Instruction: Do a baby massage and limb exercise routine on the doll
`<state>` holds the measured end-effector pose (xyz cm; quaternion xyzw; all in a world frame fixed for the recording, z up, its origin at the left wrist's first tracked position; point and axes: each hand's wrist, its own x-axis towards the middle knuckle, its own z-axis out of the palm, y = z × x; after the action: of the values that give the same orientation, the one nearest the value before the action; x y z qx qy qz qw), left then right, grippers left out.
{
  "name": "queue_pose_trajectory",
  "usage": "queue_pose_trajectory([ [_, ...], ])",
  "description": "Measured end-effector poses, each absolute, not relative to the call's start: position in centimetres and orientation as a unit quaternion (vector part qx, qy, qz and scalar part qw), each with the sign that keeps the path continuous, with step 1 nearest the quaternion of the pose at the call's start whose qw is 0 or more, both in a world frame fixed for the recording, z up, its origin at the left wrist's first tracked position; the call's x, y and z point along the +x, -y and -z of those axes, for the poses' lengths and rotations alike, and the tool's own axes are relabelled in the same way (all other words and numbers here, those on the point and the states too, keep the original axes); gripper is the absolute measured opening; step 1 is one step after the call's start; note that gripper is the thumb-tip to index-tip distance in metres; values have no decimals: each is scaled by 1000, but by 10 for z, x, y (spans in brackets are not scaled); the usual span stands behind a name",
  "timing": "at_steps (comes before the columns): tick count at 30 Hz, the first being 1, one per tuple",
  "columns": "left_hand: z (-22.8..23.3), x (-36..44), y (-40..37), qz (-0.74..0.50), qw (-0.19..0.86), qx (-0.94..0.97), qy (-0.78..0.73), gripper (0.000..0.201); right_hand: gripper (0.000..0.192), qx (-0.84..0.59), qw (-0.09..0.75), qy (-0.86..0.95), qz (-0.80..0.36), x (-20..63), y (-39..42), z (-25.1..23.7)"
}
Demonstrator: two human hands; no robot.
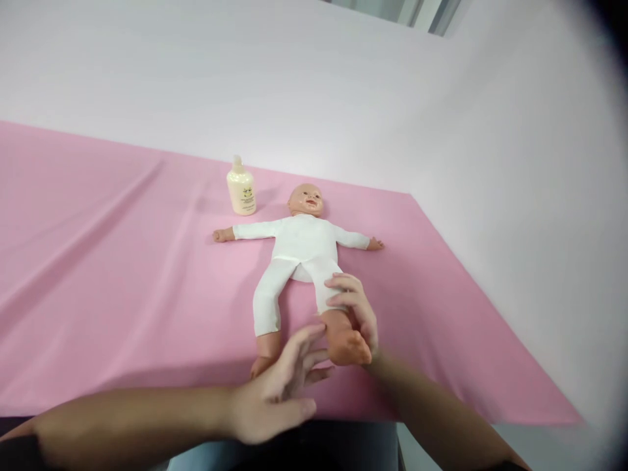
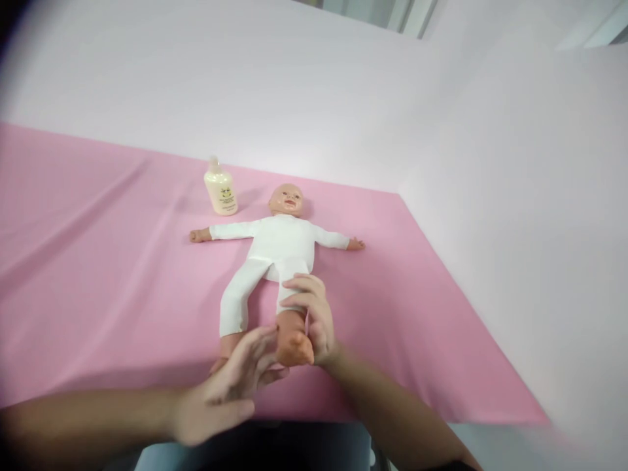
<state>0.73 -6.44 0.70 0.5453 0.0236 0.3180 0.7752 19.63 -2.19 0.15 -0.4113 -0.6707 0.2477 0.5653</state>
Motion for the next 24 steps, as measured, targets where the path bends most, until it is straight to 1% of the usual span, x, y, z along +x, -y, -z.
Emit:
queue_pose_trajectory([
  [2,-19,7,56,-319,832,451,-48,55,62,-392,536,720,-202,199,22,6],
  [4,-27,6,45,-296,882,362,-50,49,54,-344,534,756,-159,201,21,12],
  [6,-27,5,33,-268,911,310,-49,40,47,-310,537,774,-129,202,19,17],
  [8,-23,3,22,-252,914,313,-64,30,37,-318,514,786,-127,202,19,20],
  [10,-17,2,12,-256,890,365,-96,28,25,-344,484,792,-142,201,20,22],
  [12,-12,2,3,-271,863,408,-126,25,20,-357,472,792,-151,199,20,24],
  [15,-8,7,-4,-265,868,398,-134,22,25,-370,480,780,-155,197,17,21],
  [17,-8,12,-7,-248,891,354,-139,23,34,-360,501,777,-128,198,15,14],
  [19,-10,18,-6,-230,912,303,-153,30,46,-323,521,785,-85,199,14,4],
  [21,-12,24,-4,-200,929,264,-163,39,53,-279,528,801,-51,198,14,-6],
  [24,-15,30,1,-167,944,241,-153,44,47,-242,516,822,-9,194,16,-12],
])
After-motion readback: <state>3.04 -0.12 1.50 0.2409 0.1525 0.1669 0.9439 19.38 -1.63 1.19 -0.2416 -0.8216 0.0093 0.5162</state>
